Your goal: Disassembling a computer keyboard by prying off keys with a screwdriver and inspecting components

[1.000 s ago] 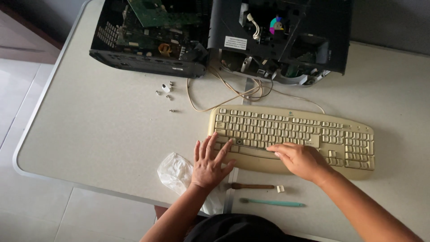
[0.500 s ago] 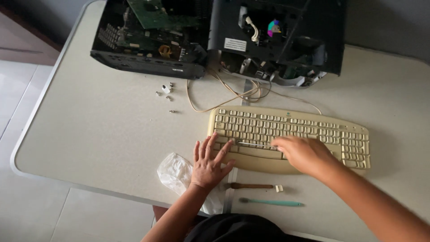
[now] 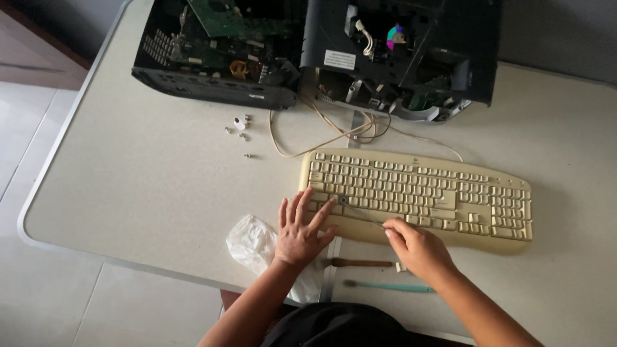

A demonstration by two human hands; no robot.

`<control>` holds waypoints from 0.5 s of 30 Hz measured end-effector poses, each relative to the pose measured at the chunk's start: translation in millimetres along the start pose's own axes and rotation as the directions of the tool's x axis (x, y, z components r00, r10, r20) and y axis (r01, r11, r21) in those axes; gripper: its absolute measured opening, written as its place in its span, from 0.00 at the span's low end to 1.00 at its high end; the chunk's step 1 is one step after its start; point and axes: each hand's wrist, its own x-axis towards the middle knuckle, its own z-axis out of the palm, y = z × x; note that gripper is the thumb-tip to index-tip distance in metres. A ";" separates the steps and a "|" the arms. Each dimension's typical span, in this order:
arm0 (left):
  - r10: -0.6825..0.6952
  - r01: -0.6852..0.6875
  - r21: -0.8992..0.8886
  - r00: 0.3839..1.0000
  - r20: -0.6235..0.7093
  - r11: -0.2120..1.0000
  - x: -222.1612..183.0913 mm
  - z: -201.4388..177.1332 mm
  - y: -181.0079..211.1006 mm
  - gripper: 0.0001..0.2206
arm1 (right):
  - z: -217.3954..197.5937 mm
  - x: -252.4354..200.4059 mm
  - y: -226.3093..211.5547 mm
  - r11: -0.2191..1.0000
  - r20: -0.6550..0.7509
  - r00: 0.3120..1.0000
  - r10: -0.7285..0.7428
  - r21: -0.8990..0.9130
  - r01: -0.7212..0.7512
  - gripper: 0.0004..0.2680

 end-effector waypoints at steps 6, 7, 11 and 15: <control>-0.006 0.006 0.005 1.000 -0.004 1.000 -0.8 2.5 -1.2 0.31 | 5.5 8.9 1.1 1.000 -0.086 0.996 -0.009 0.011 0.010 0.06; -0.007 0.007 0.005 1.000 0.000 1.000 -2.0 1.9 -1.1 0.31 | 3.5 9.8 0.1 1.000 -0.082 0.997 -0.007 0.013 0.009 0.06; -0.005 0.005 0.011 1.000 0.003 1.000 -0.3 4.1 -2.4 0.31 | -0.9 20.8 4.3 0.996 -0.041 0.999 0.000 0.092 0.004 0.05; -0.015 0.015 0.005 1.000 0.003 1.000 -2.6 4.7 -3.1 0.31 | -12.7 27.1 -2.8 0.990 0.043 0.999 0.021 0.141 -0.027 0.06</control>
